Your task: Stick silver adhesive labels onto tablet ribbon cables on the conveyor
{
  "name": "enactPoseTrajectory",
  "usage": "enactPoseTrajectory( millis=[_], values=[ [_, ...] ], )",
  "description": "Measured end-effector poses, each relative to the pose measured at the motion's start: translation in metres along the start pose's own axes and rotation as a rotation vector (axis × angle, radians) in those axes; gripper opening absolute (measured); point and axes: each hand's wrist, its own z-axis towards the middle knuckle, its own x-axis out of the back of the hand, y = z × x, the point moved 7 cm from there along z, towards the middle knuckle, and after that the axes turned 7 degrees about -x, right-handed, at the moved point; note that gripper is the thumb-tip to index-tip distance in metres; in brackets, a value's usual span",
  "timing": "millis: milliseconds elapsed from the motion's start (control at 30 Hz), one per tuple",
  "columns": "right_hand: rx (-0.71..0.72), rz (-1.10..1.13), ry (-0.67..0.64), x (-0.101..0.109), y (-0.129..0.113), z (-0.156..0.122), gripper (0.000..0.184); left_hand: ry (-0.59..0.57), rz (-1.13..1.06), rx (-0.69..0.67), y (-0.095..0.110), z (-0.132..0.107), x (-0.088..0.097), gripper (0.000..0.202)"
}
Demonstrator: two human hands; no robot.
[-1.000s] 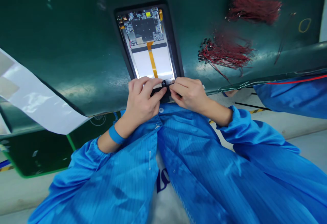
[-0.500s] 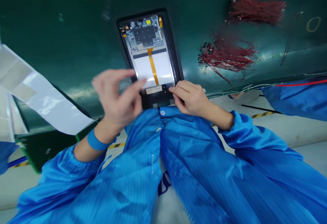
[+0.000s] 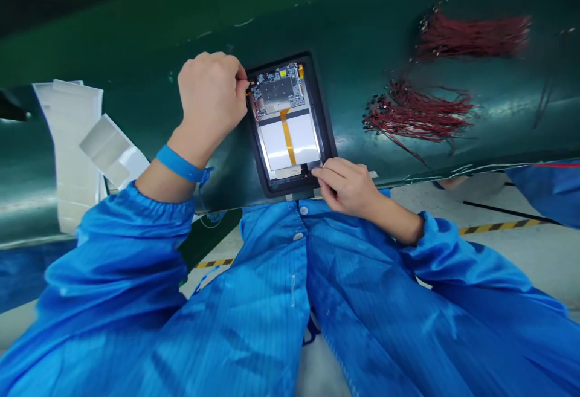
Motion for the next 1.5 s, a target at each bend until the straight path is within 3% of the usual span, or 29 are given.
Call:
enactPoseTrajectory(
  millis=[367,567,700,867,967,1033,1167,1367,1500],
  values=[
    [0.02,0.012,0.018,-0.001,0.001,-0.001,0.02,-0.132,0.211,-0.06,0.028,0.009,0.006,0.027],
    [0.021,0.019,0.019,-0.001,0.002,-0.002,0.02,-0.122,0.155,0.006,0.02,0.014,0.0,0.029],
    [0.025,0.026,0.028,-0.001,0.002,-0.002,0.019,-0.051,0.094,0.064,-0.011,0.007,0.001,0.022],
    [0.034,0.044,0.057,0.002,0.001,-0.001,0.02,0.12,-0.129,0.248,-0.101,-0.028,0.005,0.02],
    [0.013,0.048,0.041,0.002,0.002,-0.001,0.022,0.113,-0.052,0.267,-0.146,-0.04,0.0,0.023],
    [0.004,0.048,0.028,0.001,0.002,-0.001,0.022,0.061,-0.02,0.241,-0.162,-0.039,-0.008,0.028],
    [0.013,0.042,0.046,0.002,0.002,-0.001,0.022,-0.028,0.035,0.23,-0.171,-0.026,-0.019,0.029],
    [0.027,0.078,0.047,0.006,-0.005,0.0,0.02,-0.088,-0.002,0.186,-0.169,-0.021,-0.017,0.034],
    [-0.082,0.151,0.132,0.035,0.002,0.008,0.023,-0.114,-0.073,0.126,-0.163,-0.036,-0.001,0.035]
  ],
)
